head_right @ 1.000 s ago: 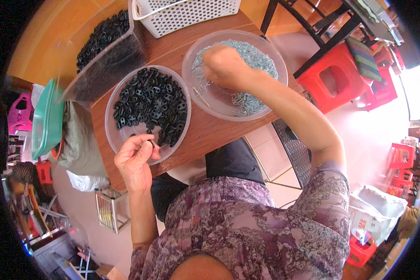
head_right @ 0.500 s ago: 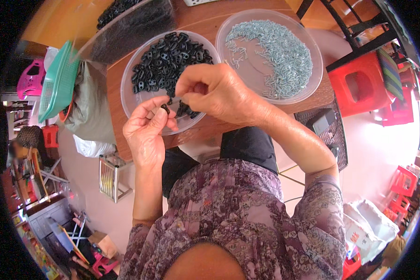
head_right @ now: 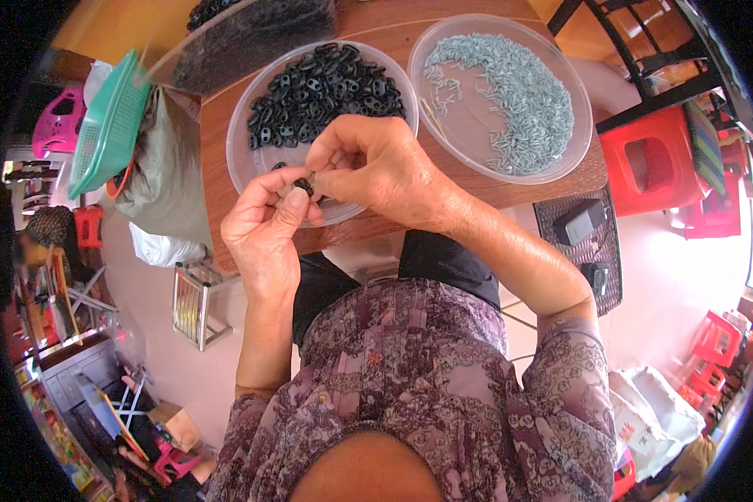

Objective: The person assembles small rubber or plastic grommets with metal rings by hand.

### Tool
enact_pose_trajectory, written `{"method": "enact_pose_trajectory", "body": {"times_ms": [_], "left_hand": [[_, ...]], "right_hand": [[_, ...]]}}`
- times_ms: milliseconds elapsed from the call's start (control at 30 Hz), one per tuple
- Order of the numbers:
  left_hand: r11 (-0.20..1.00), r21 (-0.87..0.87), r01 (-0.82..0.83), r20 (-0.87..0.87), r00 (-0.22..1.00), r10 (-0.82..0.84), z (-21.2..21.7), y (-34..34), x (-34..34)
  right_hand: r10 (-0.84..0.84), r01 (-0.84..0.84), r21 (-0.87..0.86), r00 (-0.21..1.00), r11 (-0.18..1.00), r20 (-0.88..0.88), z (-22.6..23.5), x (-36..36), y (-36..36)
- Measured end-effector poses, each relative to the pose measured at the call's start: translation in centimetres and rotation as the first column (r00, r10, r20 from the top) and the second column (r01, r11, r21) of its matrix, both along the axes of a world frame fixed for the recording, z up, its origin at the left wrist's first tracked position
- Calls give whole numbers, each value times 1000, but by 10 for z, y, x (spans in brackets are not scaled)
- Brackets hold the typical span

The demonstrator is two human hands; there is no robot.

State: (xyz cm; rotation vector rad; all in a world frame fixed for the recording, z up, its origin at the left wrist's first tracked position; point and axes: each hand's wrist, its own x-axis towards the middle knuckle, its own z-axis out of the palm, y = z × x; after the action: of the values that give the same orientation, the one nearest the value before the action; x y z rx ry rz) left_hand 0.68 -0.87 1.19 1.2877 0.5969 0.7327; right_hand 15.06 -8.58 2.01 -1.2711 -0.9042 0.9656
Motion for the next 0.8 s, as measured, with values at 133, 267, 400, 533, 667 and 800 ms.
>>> {"method": "enact_pose_trajectory", "body": {"times_ms": [133,267,400,533,667,800], "left_hand": [[999,48,-1,-47,999,3,0,-2,-2],[998,68,-5,-58,998,9,0,-4,-3],[990,140,-15,-86,996,27,1,-5,-2],[966,258,-29,-125,990,63,3,-7,-2],[932,360,-46,-128,987,98,0,-6,-4],[928,362,-85,-115,984,134,2,-9,-4]], "right_hand": [[-11,11,-8,1000,1000,-12,-1,0,-1],[4,-5,-34,1000,999,-3,1,-1,-2],[-2,2,-27,1000,1000,-5,0,-2,-2],[-10,10,-3,999,1000,-39,-2,-5,-2],[-29,29,-20,999,999,-28,1,-11,-1],[-55,54,-19,998,998,-37,-3,-16,1]]}}
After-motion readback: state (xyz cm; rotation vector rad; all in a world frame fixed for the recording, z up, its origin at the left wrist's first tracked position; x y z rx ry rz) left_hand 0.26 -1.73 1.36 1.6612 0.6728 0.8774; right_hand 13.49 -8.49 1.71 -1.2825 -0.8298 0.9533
